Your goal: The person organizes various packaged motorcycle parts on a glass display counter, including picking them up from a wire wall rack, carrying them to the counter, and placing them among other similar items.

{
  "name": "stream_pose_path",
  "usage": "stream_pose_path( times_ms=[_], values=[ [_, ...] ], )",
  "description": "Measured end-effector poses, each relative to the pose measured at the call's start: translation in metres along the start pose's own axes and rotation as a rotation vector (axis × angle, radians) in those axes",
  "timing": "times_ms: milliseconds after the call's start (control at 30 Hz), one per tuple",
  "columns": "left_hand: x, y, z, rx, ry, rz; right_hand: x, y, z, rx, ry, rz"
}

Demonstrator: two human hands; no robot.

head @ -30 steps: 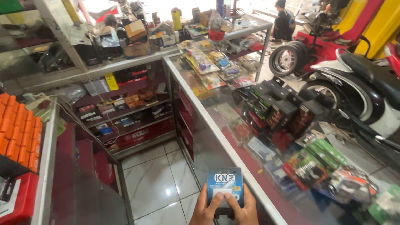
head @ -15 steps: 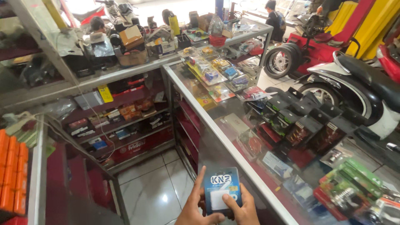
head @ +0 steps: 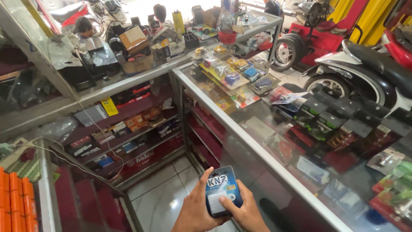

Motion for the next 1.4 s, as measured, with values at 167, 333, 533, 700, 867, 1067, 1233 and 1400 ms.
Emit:
stream_pose_path(
  times_ms=[167, 333, 533, 700, 867, 1067, 1233, 1400],
  values=[
    [-0.019, -0.011, 0.016, 0.051, 0.035, 0.050, 0.023, -0.006, 0.003, 0.036, -0.115, -0.064],
    [-0.021, -0.021, 0.025, 0.072, 0.097, 0.072, 0.027, -0.020, -0.002, 0.075, -0.172, -0.141],
    [-0.036, -0.033, 0.050, 0.135, 0.254, 0.099, 0.043, -0.047, -0.015, 0.130, -0.236, -0.166],
    [-0.051, -0.061, 0.083, 0.141, 0.333, -0.156, 0.058, -0.077, -0.030, 0.133, -0.192, -0.099],
    [-0.064, -0.105, 0.095, 0.017, 0.296, -0.424, 0.070, -0.115, -0.034, 0.124, -0.168, -0.081],
    [-0.076, -0.170, 0.082, 0.093, 0.110, -0.322, 0.061, -0.166, -0.034, 0.071, -0.078, -0.120],
    [-0.069, -0.213, 0.058, 0.333, -0.048, -0.331, 0.046, -0.199, -0.032, -0.008, -0.017, -0.193],
    [-0.049, -0.248, 0.039, 0.460, -0.108, -0.349, 0.024, -0.225, -0.023, -0.047, -0.037, -0.280]
  ],
)
Point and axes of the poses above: each hand's wrist, its own y-axis away from the middle knuckle, its own x-axis out of the palm, z = x × y, the point moved 6 cm from there along -y, towards the middle knuckle, and after that the axes turned 7 degrees about -z, right-handed, at the moved point
